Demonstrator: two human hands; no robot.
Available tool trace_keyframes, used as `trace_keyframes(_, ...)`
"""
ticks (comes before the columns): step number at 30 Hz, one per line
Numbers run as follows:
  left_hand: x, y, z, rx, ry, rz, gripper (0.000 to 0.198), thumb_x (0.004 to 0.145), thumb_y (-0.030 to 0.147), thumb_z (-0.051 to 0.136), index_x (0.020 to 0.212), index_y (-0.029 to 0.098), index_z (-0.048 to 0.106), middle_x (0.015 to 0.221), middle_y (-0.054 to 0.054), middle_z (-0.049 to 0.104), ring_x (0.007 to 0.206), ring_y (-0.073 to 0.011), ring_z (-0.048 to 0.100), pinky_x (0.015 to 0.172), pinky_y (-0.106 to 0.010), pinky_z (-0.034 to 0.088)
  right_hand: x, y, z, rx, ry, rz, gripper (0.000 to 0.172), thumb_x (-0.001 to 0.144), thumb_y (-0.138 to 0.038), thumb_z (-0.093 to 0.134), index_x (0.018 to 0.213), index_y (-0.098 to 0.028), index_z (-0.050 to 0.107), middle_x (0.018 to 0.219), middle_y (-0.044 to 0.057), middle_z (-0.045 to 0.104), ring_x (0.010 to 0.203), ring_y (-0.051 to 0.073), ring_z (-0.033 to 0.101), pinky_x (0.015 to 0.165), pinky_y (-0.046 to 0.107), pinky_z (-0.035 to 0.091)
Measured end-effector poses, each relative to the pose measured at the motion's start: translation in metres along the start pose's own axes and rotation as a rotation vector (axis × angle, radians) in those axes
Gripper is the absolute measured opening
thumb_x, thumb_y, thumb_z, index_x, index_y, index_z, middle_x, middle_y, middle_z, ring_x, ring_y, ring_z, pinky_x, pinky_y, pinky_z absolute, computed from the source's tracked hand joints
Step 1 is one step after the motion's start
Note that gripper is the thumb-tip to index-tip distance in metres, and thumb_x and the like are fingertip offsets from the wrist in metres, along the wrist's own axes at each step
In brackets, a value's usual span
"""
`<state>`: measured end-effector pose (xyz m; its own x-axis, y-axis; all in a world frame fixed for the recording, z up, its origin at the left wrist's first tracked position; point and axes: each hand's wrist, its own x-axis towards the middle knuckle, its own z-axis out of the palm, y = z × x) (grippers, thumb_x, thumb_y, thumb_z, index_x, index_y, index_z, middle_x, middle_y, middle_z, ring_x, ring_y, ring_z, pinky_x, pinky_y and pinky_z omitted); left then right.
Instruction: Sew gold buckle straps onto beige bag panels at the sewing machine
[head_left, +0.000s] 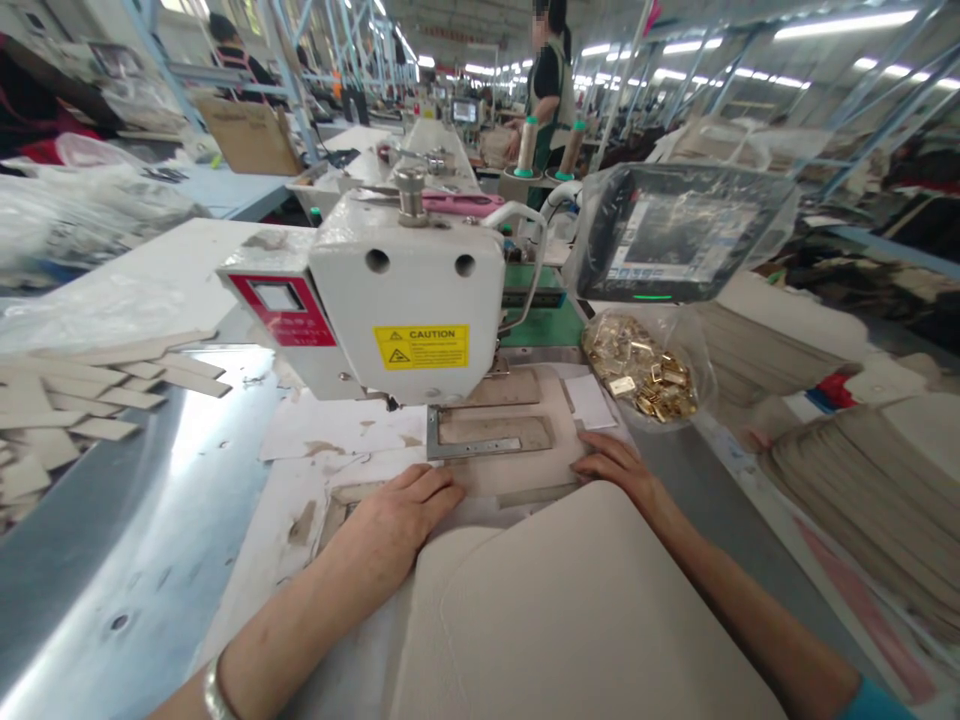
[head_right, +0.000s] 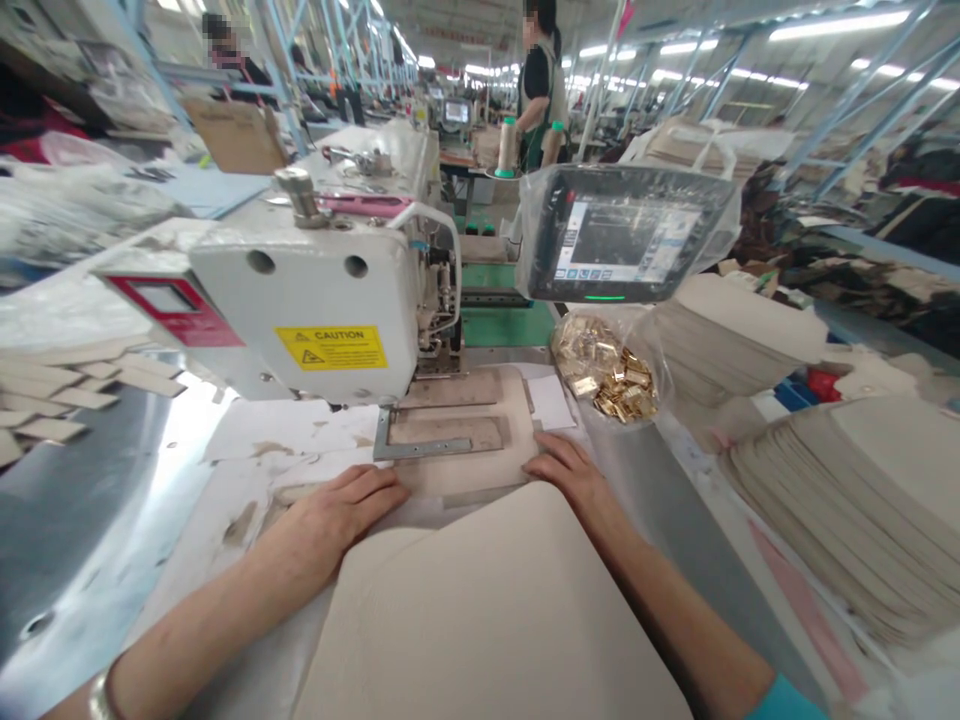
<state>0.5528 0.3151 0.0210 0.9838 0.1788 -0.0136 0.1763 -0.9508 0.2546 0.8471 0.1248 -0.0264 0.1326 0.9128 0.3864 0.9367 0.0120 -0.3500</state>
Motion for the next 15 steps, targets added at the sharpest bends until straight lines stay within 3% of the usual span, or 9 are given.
trace_keyframes(6,-0.003,0.0,-0.002,-0.02,0.024,0.019,0.041,0.088,0.005,0.046,0.125,0.014,0.06,0.126,-0.009,0.062,0.112,-0.0238,0.054,0.1,-0.037,0.048,-0.014,-0.002,-0.006,0.124,-0.05,-0.086,0.028,0.093,-0.024,0.053,0.117,-0.023,0.066,0.129,0.01,0.065,0.127,0.023,0.055,0.108,0.042,0.045)
trace_keyframes(9,-0.004,-0.001,-0.001,-0.021,0.032,0.023,0.042,0.087,0.004,0.046,0.125,0.014,0.061,0.125,-0.01,0.062,0.113,-0.0239,0.055,0.1,-0.037,0.049,-0.015,-0.001,-0.024,0.158,-0.068,0.023,0.03,0.093,-0.025,0.051,0.117,-0.021,0.068,0.12,0.009,0.07,0.116,0.023,0.063,0.1,0.038,0.051)
trace_keyframes(11,-0.004,-0.001,0.0,-0.029,0.044,0.025,0.04,0.088,0.005,0.047,0.123,0.015,0.062,0.124,-0.009,0.063,0.112,-0.0236,0.055,0.099,-0.037,0.049,-0.006,0.014,-0.039,0.087,0.051,0.208,0.027,0.091,-0.027,0.052,0.109,-0.02,0.071,0.107,0.008,0.074,0.098,0.023,0.07,0.087,0.036,0.056)
trace_keyframes(13,-0.004,-0.001,0.0,-0.041,0.068,0.026,0.038,0.088,0.006,0.047,0.122,0.016,0.062,0.123,-0.009,0.063,0.112,-0.0231,0.055,0.099,-0.036,0.049,0.01,0.04,-0.051,-0.063,0.25,0.415,0.027,0.087,-0.03,0.053,0.1,-0.018,0.074,0.095,0.008,0.076,0.083,0.023,0.071,0.079,0.036,0.056)
trace_keyframes(15,-0.003,-0.001,0.0,-0.049,0.081,0.033,0.037,0.089,0.007,0.048,0.121,0.015,0.062,0.121,-0.01,0.063,0.112,-0.0231,0.055,0.099,-0.037,0.049,0.031,0.068,-0.056,-0.146,0.343,0.493,0.029,0.083,-0.031,0.053,0.096,-0.016,0.074,0.088,0.009,0.075,0.077,0.024,0.07,0.074,0.036,0.055)
